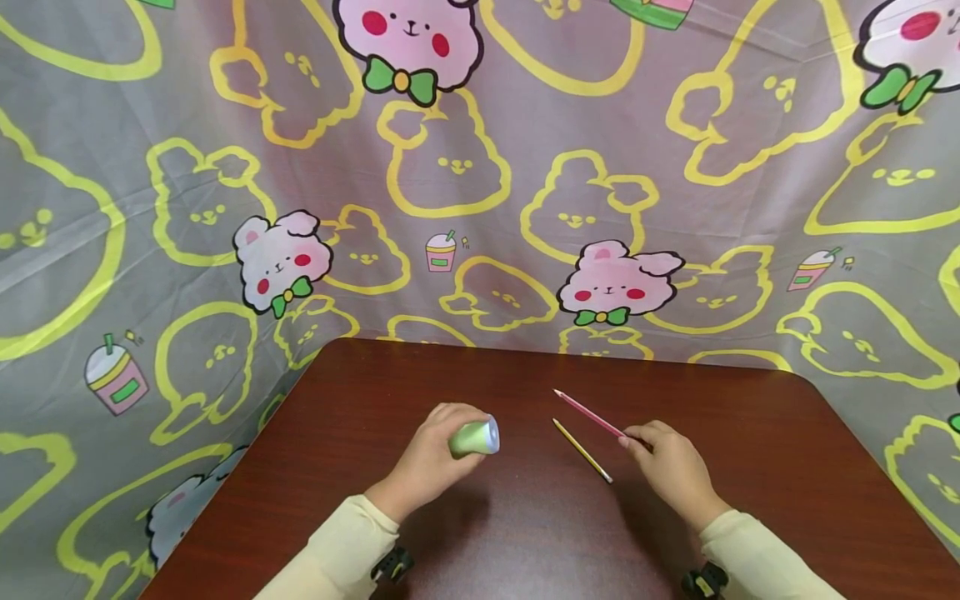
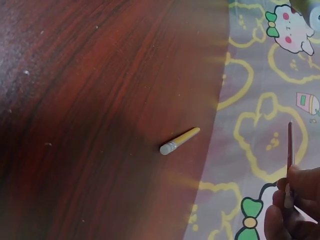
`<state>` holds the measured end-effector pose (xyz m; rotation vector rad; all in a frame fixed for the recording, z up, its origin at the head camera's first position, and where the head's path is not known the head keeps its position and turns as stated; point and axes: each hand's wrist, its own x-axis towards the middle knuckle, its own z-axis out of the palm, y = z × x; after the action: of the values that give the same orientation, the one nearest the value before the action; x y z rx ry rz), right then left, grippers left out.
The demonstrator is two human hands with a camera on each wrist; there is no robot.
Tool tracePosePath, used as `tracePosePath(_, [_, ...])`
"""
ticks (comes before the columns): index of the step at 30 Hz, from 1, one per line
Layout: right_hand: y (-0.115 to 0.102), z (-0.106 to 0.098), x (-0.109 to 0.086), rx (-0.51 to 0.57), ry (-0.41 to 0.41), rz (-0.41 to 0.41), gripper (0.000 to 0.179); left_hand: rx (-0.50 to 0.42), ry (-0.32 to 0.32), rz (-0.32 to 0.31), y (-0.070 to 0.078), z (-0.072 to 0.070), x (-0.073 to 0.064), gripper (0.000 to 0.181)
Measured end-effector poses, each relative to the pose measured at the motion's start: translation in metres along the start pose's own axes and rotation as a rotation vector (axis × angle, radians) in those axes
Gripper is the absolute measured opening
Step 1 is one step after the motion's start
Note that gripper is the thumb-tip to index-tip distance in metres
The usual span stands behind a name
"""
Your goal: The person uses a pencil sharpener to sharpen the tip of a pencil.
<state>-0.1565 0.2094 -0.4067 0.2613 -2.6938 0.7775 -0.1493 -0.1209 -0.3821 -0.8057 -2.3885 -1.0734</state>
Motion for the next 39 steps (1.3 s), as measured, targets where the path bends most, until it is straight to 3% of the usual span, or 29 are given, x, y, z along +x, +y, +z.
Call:
tracePosePath(20, [0.015,0.007,0.002,0.047,-0.120,0.165,0.028,-0.006,0.013,-0.007,0.001,0.002,0.000,0.047])
tracePosePath(39, [0.029,0.018,0.002,0.036,-0.141,0.203,0.022,-0.019,0.046,-0.009,0.002,0.003,0.001,0.048])
